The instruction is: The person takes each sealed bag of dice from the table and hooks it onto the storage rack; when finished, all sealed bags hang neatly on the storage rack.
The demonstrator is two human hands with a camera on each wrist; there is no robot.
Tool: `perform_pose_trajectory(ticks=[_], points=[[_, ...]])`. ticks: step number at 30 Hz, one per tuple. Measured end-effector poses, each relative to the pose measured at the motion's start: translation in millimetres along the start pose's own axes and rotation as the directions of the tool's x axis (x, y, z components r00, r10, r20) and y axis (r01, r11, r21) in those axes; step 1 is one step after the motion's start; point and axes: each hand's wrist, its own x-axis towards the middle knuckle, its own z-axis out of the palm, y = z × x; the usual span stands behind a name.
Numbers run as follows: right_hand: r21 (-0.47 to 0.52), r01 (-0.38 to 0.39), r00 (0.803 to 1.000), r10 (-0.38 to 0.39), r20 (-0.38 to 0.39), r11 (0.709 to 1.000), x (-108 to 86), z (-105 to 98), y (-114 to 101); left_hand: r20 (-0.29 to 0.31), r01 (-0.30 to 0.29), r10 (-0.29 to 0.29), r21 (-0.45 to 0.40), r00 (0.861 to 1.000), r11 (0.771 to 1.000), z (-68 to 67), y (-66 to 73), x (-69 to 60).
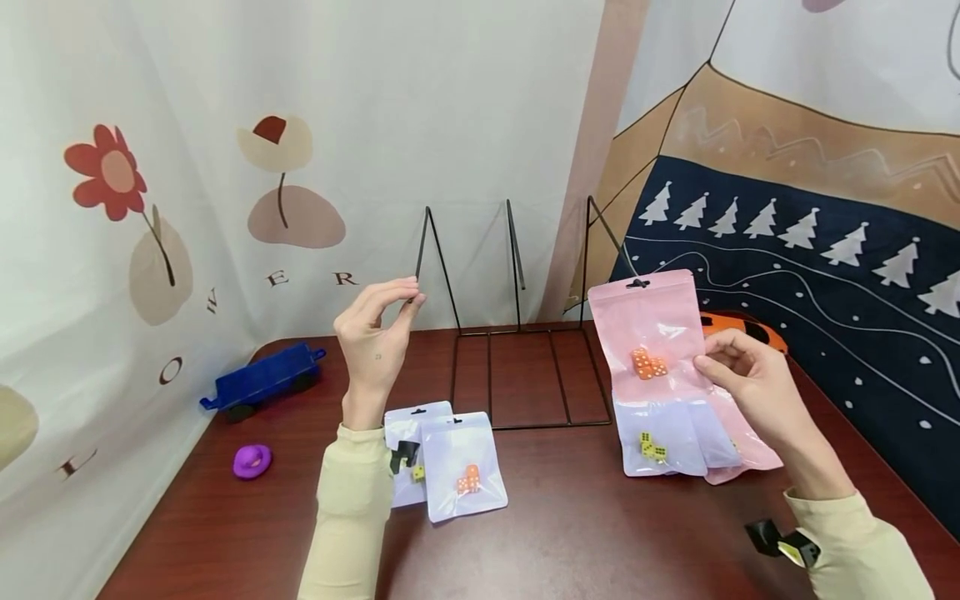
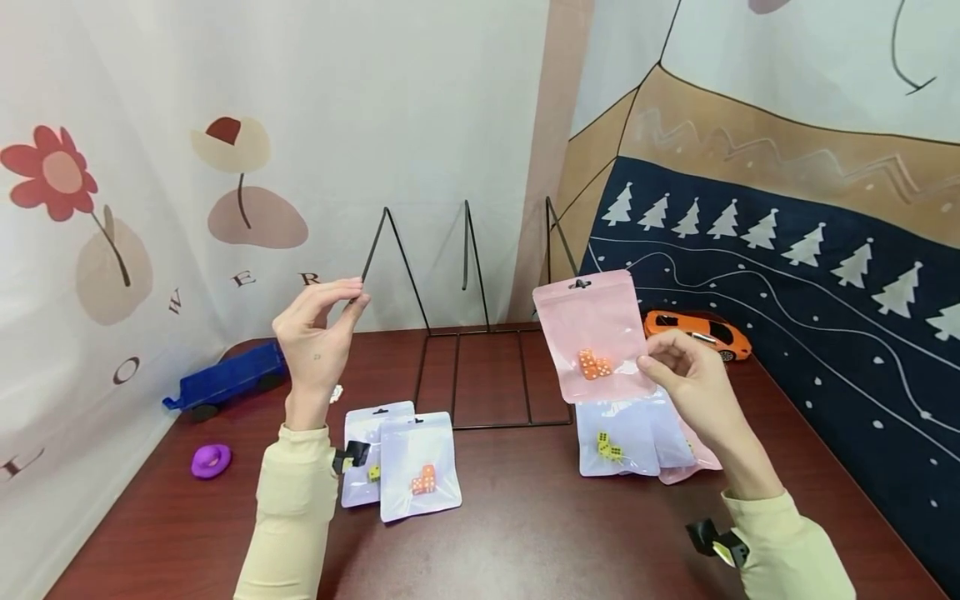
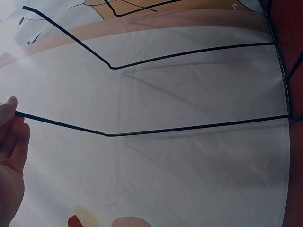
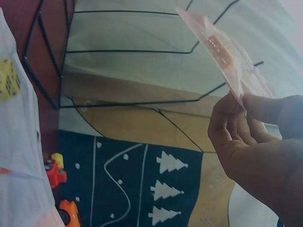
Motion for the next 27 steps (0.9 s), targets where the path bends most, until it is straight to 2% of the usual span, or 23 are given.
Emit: perform_pose_trajectory(ticks=[3,6,10,14,20,27], points=[[-0.001,0.005,1.000,-0.005,-0.025,1.000,0.3,6.1,1.8,0.005,-0.008,0.008,0.010,1.000,1.000,-0.3,1.7,0.9],[0.035,0.004,0.998,-0.002,-0.058,0.999,0.4,11.4,2.5,0.008,-0.017,0.016,0.013,1.000,1.000,-0.6,-3.8,-1.0],[0.140,0.016,0.995,-0.002,-0.099,0.990,0.9,17.4,2.5,0.013,-0.012,0.012,0.006,1.000,1.000,-1.4,-16.8,-6.1],[0.228,0.035,0.991,-0.005,-0.131,0.973,2.2,23.1,1.8,0.019,-0.004,0.004,-0.002,1.000,1.000,-2.0,-21.5,-8.3],[0.193,0.038,0.981,-0.001,-0.192,0.980,4.9,28.5,1.1,0.029,-0.001,0.001,0.001,1.000,1.000,-2.4,-22.2,-8.0],[0.176,0.023,0.981,0.012,-0.195,0.984,8.2,32.0,1.4,0.028,0.001,-0.001,0.007,1.000,1.000,-4.4,-22.4,-8.9]])
